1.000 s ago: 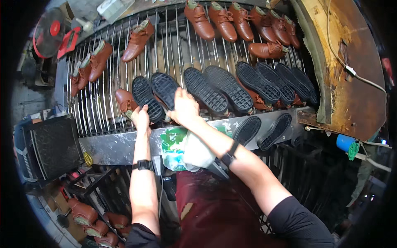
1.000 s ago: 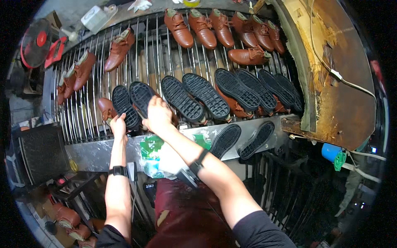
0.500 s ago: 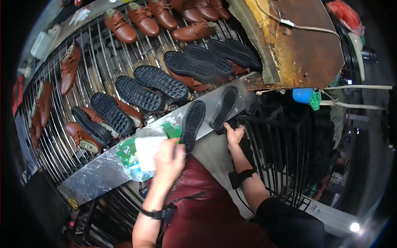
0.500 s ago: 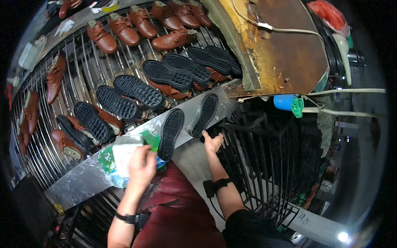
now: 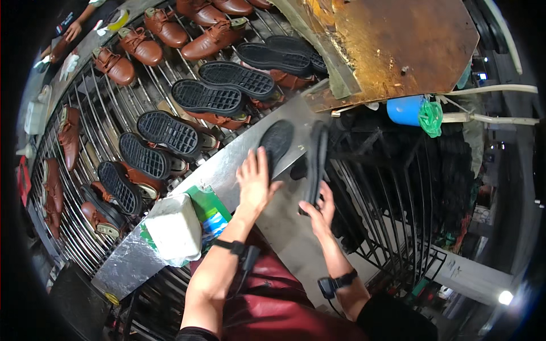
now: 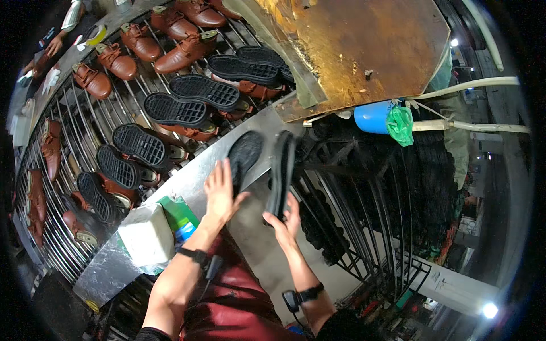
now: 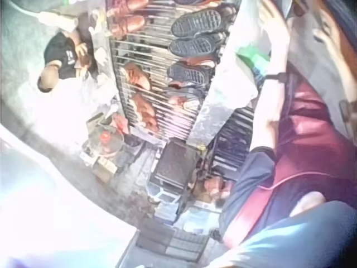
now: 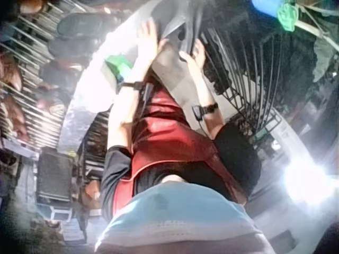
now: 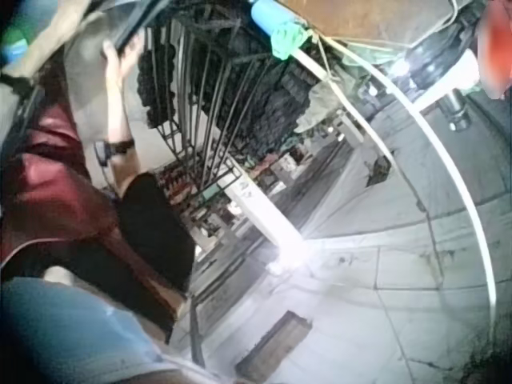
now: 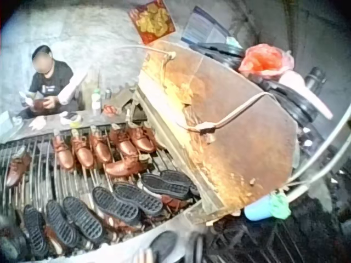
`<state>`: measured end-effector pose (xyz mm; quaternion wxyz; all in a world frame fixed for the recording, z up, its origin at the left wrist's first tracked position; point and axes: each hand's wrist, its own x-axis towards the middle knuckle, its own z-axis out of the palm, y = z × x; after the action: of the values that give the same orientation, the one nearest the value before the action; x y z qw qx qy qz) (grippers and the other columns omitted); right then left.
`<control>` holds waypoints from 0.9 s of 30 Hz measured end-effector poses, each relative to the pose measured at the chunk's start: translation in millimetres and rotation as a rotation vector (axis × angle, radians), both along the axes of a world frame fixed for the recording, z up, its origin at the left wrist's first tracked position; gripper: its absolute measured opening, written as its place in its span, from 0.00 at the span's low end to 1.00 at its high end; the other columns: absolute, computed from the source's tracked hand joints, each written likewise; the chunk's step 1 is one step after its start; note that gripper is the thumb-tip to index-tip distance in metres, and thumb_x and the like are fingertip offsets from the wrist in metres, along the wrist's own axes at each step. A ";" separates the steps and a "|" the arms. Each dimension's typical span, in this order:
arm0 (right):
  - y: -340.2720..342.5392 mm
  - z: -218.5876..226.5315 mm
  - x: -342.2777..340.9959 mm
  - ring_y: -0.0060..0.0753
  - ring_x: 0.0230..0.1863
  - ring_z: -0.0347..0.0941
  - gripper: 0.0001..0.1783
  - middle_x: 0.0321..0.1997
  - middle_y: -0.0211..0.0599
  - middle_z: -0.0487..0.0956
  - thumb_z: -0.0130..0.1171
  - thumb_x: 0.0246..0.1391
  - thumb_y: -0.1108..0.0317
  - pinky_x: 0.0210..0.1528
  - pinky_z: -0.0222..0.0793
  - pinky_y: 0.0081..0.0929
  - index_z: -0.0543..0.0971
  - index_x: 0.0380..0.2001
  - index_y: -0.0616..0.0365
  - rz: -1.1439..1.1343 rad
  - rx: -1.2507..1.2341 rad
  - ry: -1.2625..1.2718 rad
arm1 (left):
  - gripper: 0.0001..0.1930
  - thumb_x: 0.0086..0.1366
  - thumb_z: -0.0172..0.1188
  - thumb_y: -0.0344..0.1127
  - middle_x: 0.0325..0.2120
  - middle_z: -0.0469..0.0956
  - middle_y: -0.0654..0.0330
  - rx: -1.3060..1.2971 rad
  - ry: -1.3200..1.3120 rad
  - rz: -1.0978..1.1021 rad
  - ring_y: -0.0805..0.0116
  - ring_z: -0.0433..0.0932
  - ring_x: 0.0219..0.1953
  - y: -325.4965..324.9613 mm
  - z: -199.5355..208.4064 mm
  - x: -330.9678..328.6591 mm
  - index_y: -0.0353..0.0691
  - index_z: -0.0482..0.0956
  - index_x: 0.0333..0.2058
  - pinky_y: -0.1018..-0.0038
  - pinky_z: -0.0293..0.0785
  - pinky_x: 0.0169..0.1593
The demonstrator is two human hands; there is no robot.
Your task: Applying adhesive to shoe uppers and placing soles on a factory conveyor belt.
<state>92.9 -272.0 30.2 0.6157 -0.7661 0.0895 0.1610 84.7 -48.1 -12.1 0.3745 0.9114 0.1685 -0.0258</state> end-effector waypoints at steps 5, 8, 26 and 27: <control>36.6 42.4 -44.8 0.40 0.62 0.72 0.54 0.71 0.47 0.63 0.76 0.49 0.73 0.58 0.77 0.34 0.58 0.76 0.65 0.023 0.053 -0.194 | 0.43 0.68 0.68 0.54 0.70 0.66 0.39 -0.206 -0.136 0.022 0.35 0.64 0.72 22.1 33.5 -38.2 0.31 0.65 0.71 0.42 0.58 0.74; 98.9 63.2 -68.9 0.40 0.63 0.71 0.54 0.66 0.46 0.64 0.78 0.50 0.63 0.62 0.72 0.35 0.60 0.74 0.72 0.393 0.079 -0.270 | 0.18 0.70 0.68 0.38 0.44 0.85 0.44 -0.420 -0.329 0.172 0.46 0.84 0.48 70.0 88.3 -120.6 0.29 0.83 0.50 0.59 0.79 0.54; 617.7 -6.1 -331.2 0.72 0.47 0.83 0.35 0.54 0.76 0.74 0.69 0.53 0.47 0.51 0.83 0.53 0.80 0.54 0.67 1.715 -0.601 -0.808 | 0.05 0.71 0.63 0.25 0.24 0.84 0.57 -0.105 -0.606 1.421 0.71 0.82 0.24 245.5 -31.3 -548.7 0.29 0.85 0.36 0.74 0.74 0.30; 617.5 -16.0 -335.6 0.73 0.43 0.84 0.34 0.52 0.76 0.76 0.68 0.54 0.47 0.48 0.84 0.54 0.81 0.52 0.68 1.750 -0.647 -0.905 | 0.04 0.70 0.63 0.24 0.24 0.84 0.57 -0.094 -0.627 1.413 0.72 0.82 0.24 240.1 -40.0 -553.2 0.30 0.85 0.36 0.74 0.74 0.30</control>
<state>-242.7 345.5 14.1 0.0244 -0.6807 -0.6992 0.2174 -468.5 192.0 -52.1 0.3704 0.5355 0.5947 0.4715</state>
